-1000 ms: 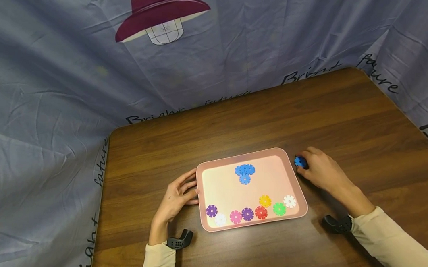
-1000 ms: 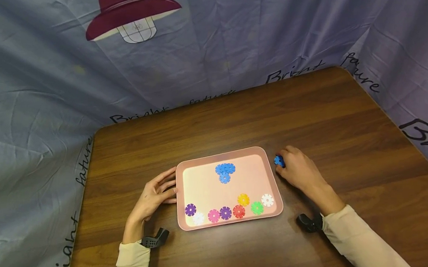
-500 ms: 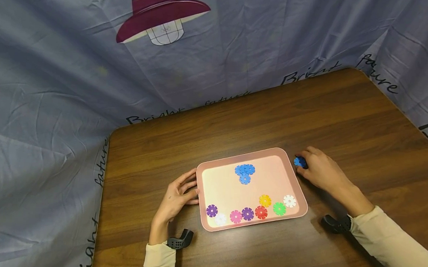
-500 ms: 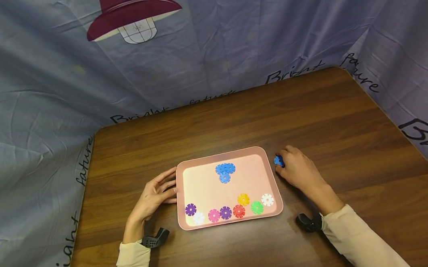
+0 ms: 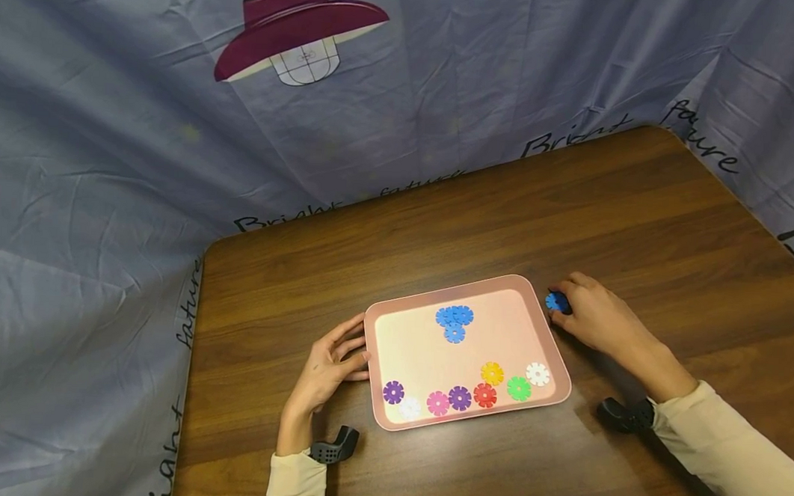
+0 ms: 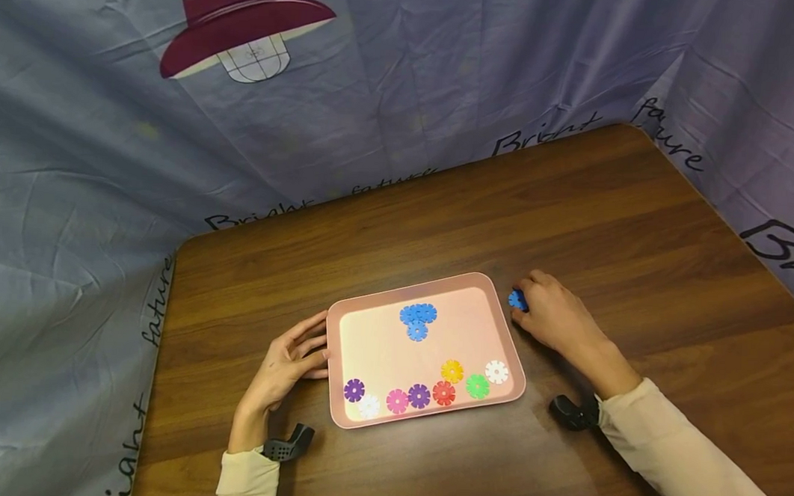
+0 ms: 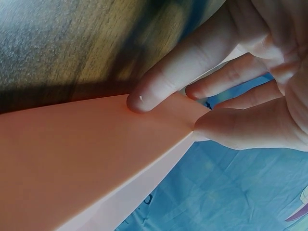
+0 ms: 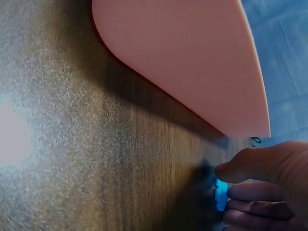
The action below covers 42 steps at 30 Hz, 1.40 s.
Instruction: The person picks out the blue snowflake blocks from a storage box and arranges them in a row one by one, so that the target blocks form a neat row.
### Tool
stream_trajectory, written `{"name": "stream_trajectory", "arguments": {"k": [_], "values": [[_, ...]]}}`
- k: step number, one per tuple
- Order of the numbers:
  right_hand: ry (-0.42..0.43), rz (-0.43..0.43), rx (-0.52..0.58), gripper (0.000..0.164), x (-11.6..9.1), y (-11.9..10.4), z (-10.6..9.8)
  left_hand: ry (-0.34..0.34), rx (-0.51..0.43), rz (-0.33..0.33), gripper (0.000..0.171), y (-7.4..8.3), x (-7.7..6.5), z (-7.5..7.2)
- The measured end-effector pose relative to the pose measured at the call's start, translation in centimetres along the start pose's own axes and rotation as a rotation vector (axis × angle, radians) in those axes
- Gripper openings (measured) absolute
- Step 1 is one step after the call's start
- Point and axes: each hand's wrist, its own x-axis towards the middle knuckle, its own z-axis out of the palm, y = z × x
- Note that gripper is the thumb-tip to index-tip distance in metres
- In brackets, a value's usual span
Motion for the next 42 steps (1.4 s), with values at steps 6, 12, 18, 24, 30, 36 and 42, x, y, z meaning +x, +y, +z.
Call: {"name": "stream_trajectory", "arguments": {"k": [6, 12, 18, 24, 30, 36, 42], "values": [[-0.008, -0.002, 0.006, 0.042, 0.0, 0.0, -0.1, 0.000, 0.004, -0.002, 0.064, 0.0, -0.1, -0.1], [0.009, -0.021, 0.005, 0.041, 0.2, 0.0, -0.7, 0.002, 0.001, -0.004, 0.064, 0.0, -0.1, -0.1], [0.035, -0.027, 0.002, 0.044, 0.5, -0.5, -1.8, 0.002, -0.005, -0.005, 0.063, 0.0, -0.1, -0.1], [0.038, -0.038, 0.020, 0.047, 0.7, -1.5, -2.7, 0.001, -0.010, -0.005, 0.063, -0.1, -0.1, -0.1], [0.076, -0.065, 0.034, 0.045, 1.1, -2.2, -3.4, 0.003, -0.008, -0.003, 0.063, -0.1, -0.1, -0.1], [0.113, -0.089, 0.067, 0.041, 1.5, -3.0, -4.1, 0.005, -0.001, -0.003, 0.063, -0.1, -0.1, -0.1], [0.100, -0.078, 0.077, 0.042, 2.0, -4.1, -4.5, 0.003, -0.012, -0.001, 0.064, -0.1, -0.1, -0.1]]}}
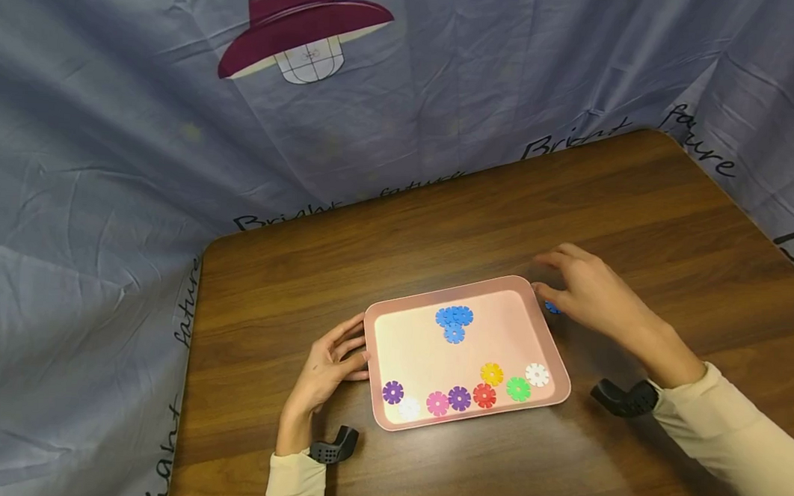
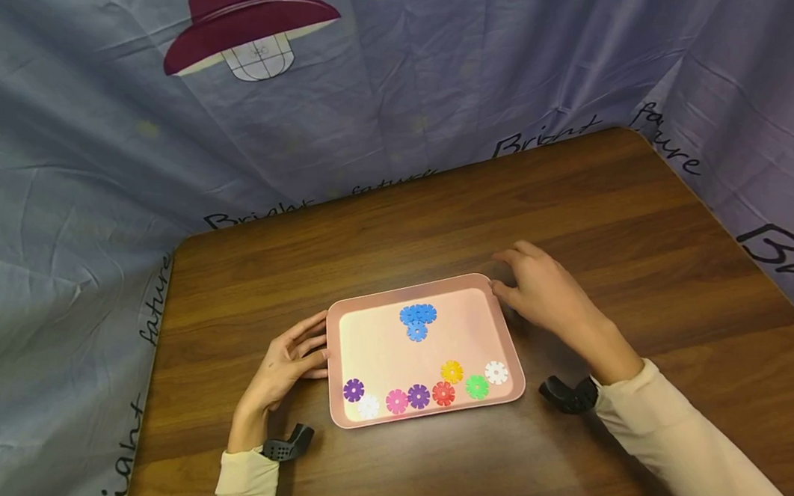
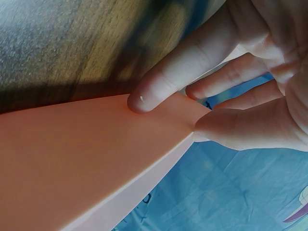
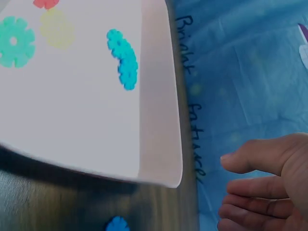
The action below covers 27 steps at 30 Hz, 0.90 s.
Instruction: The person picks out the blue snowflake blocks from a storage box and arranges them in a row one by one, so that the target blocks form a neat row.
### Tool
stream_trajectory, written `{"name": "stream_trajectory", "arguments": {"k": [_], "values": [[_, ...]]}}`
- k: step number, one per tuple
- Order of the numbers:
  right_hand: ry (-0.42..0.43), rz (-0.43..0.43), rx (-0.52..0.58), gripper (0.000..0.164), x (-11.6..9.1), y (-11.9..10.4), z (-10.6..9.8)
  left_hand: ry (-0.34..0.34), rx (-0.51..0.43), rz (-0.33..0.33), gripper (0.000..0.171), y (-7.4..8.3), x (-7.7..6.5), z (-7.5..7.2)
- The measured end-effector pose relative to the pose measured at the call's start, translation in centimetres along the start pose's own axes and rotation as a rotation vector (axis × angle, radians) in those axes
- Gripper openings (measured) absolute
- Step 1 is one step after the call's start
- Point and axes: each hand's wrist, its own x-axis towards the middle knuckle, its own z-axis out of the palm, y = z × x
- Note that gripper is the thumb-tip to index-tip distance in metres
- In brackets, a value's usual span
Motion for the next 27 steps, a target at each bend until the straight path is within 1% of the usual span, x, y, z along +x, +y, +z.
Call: {"name": "stream_trajectory", "arguments": {"k": [5, 13, 27], "values": [[-0.019, -0.019, 0.008, 0.041, 0.6, -1.1, 0.0, 0.001, -0.005, -0.002, 0.064, 0.0, -0.1, -0.1], [-0.039, -0.032, 0.040, 0.040, 1.0, -2.1, 0.5, -0.006, 0.000, 0.008, 0.063, 0.0, 0.0, -0.1], [-0.053, -0.054, 0.063, 0.036, 0.8, -2.9, 2.2, -0.001, 0.000, 0.004, 0.063, 0.0, 0.0, 0.0]]}}
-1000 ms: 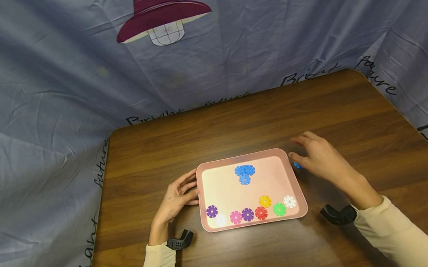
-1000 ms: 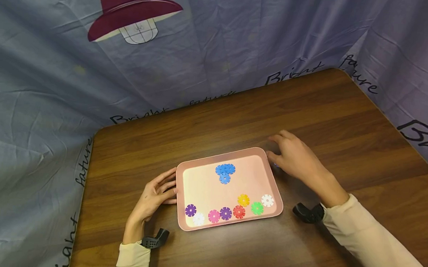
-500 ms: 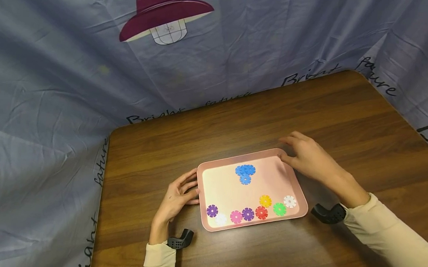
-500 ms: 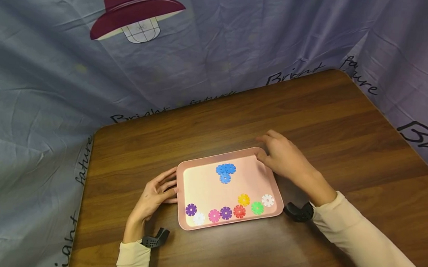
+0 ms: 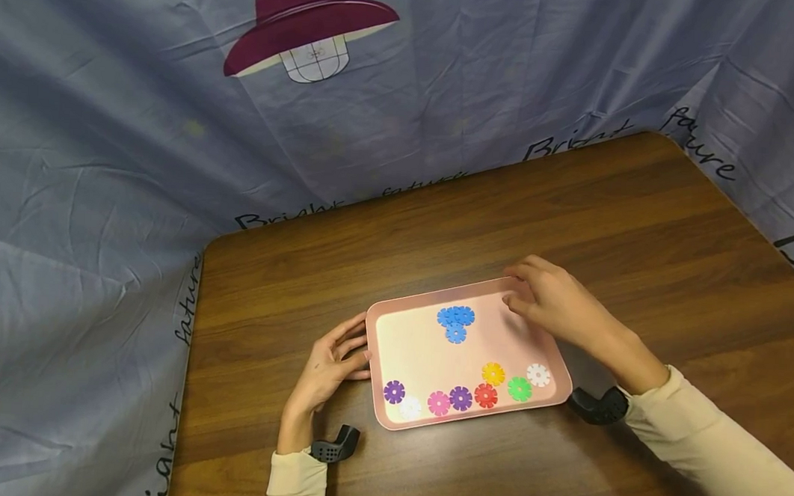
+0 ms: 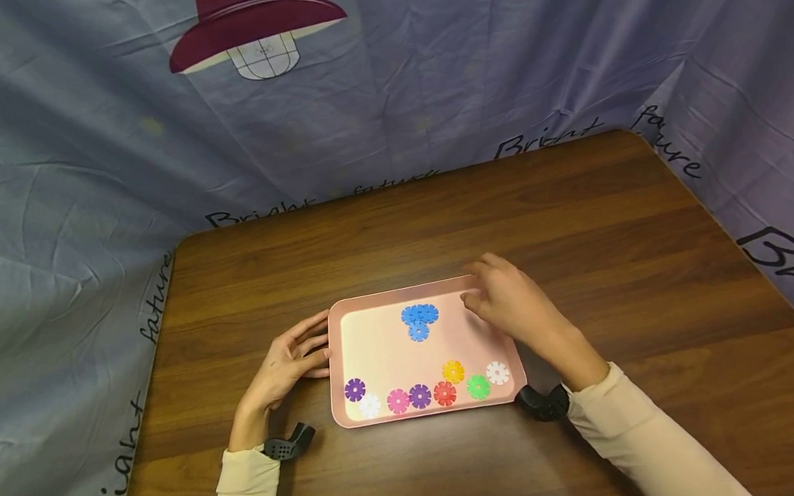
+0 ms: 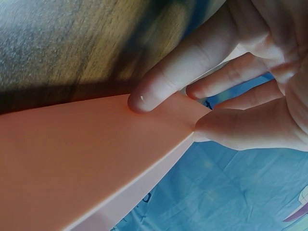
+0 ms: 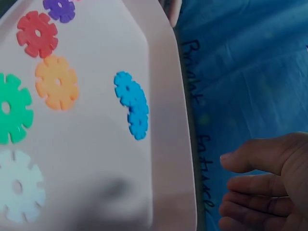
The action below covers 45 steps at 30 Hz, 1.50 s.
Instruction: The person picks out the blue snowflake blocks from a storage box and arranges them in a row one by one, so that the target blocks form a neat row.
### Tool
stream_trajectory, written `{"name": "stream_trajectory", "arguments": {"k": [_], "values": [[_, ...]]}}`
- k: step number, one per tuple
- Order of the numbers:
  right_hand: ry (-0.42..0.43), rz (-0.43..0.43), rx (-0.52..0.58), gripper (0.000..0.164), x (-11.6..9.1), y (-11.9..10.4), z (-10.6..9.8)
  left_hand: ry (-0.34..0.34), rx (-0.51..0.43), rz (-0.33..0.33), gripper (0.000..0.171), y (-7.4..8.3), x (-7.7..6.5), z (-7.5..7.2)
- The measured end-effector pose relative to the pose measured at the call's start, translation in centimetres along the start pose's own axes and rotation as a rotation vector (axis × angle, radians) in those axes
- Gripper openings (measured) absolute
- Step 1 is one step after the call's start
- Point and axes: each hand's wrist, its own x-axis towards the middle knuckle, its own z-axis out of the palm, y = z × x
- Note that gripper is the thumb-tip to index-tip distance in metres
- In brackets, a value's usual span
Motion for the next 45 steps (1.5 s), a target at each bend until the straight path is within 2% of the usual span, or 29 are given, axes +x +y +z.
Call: {"name": "stream_trajectory", "arguments": {"k": [12, 30, 35, 45], "values": [[-0.029, -0.006, 0.059, 0.038, -0.2, -0.8, 1.7, -0.003, -0.005, 0.009, 0.063, -0.1, 0.1, -0.1], [-0.034, -0.040, 0.061, 0.038, -0.3, -1.9, 4.7, 0.000, 0.006, 0.021, 0.063, -0.4, 0.0, -0.2], [-0.035, -0.026, 0.063, 0.039, -0.3, -2.1, 5.2, 0.006, -0.005, 0.009, 0.063, -0.4, 0.0, -0.1], [-0.033, -0.051, 0.035, 0.039, -0.2, -2.3, 6.0, -0.005, -0.015, 0.001, 0.063, -0.3, 0.1, -0.2]]}}
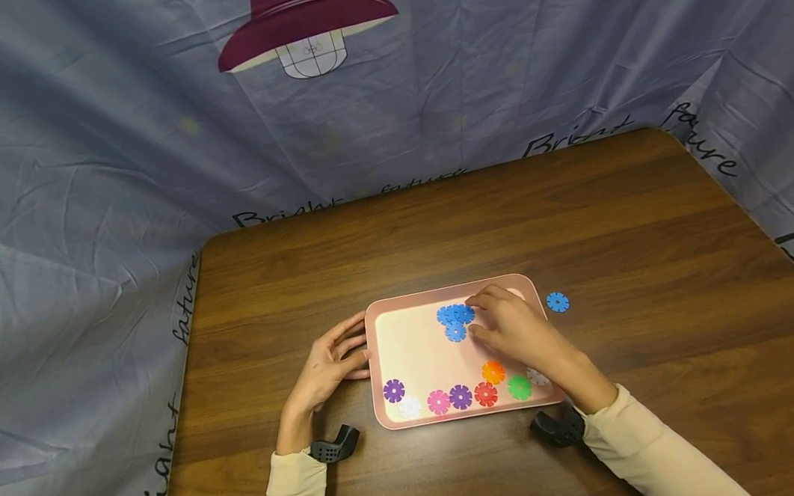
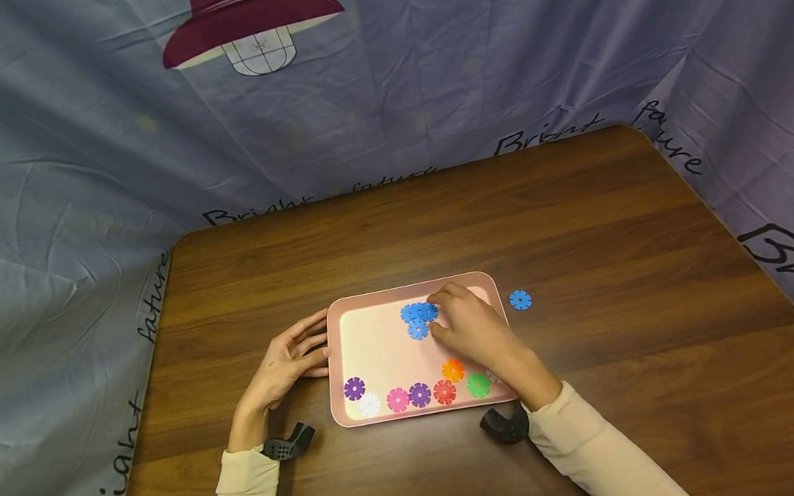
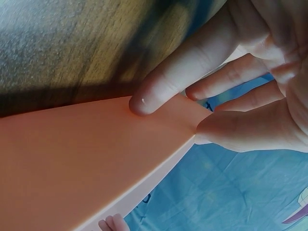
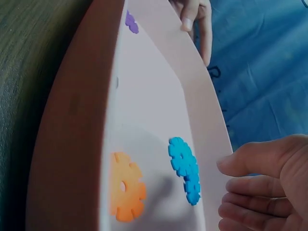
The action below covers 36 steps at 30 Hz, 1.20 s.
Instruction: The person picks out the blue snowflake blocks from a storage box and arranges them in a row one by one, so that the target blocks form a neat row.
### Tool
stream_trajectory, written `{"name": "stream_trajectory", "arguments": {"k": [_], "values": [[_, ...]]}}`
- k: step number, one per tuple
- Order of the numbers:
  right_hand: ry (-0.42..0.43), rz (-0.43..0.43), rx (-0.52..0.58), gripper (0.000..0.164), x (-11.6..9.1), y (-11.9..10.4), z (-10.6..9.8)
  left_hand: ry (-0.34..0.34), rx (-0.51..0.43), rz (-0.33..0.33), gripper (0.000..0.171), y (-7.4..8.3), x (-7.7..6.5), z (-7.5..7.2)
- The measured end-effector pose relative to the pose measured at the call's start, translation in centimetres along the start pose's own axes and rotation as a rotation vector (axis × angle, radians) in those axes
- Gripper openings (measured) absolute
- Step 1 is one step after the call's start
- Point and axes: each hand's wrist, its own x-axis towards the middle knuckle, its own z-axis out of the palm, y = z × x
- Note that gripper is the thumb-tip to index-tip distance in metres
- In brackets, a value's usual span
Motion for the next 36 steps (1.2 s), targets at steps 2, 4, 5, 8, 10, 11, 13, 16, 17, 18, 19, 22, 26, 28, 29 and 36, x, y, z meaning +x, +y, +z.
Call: {"name": "stream_trajectory", "arguments": {"k": [2, 4, 5, 8, 10, 11, 13, 16, 17, 18, 19, 22, 26, 28, 29, 36], "values": [[-0.007, 0.006, 0.004, 0.039, 0.0, -0.1, 0.1, 0.001, 0.001, 0.002, 0.063, 0.0, 0.0, 0.0], [-0.017, 0.015, 0.007, 0.039, 0.0, -0.3, 0.2, 0.001, 0.002, 0.004, 0.063, 0.0, -0.1, 0.0], [-0.023, 0.022, 0.010, 0.039, -0.1, -0.3, 0.3, 0.002, 0.003, 0.005, 0.062, 0.0, -0.1, 0.0], [-0.035, 0.034, 0.011, 0.039, -0.1, -0.4, 0.5, 0.005, 0.002, 0.005, 0.062, 0.0, -0.1, 0.0], [-0.040, 0.037, 0.013, 0.039, -0.2, -0.5, 0.7, 0.006, 0.002, 0.005, 0.062, -0.1, -0.1, 0.0], [-0.040, 0.036, 0.015, 0.039, -0.2, -0.5, 0.7, 0.008, 0.003, 0.006, 0.062, -0.1, -0.1, 0.0], [-0.038, 0.028, 0.017, 0.038, -0.2, -0.5, 0.8, 0.011, 0.005, 0.008, 0.062, -0.1, -0.1, 0.0], [-0.033, 0.025, 0.018, 0.038, -0.2, -0.5, 1.0, 0.012, 0.005, 0.014, 0.062, -0.2, -0.1, -0.1], [-0.033, 0.023, 0.019, 0.038, -0.2, -0.5, 1.1, 0.013, 0.004, 0.015, 0.062, -0.2, -0.1, -0.1], [-0.033, 0.023, 0.018, 0.038, -0.2, -0.6, 1.1, 0.013, 0.003, 0.015, 0.062, -0.2, -0.1, -0.1], [-0.034, 0.023, 0.016, 0.038, -0.2, -0.6, 1.2, 0.013, 0.001, 0.016, 0.062, -0.2, -0.1, -0.1], [-0.042, 0.030, 0.010, 0.039, -0.2, -0.8, 1.4, 0.013, -0.004, 0.015, 0.062, -0.2, -0.1, -0.1], [-0.046, 0.033, 0.004, 0.039, -0.1, -0.9, 1.8, 0.004, -0.012, 0.016, 0.062, -0.2, -0.1, 0.0], [-0.045, 0.033, 0.002, 0.039, -0.1, -1.0, 2.0, -0.002, -0.016, 0.016, 0.061, -0.1, -0.1, 0.0], [-0.046, 0.030, 0.000, 0.039, -0.1, -1.0, 2.0, -0.005, -0.016, 0.015, 0.061, -0.1, -0.1, 0.0], [-0.052, 0.015, -0.030, 0.040, 0.0, -1.3, 2.6, -0.010, -0.015, 0.013, 0.061, -0.1, -0.1, 0.0]]}}
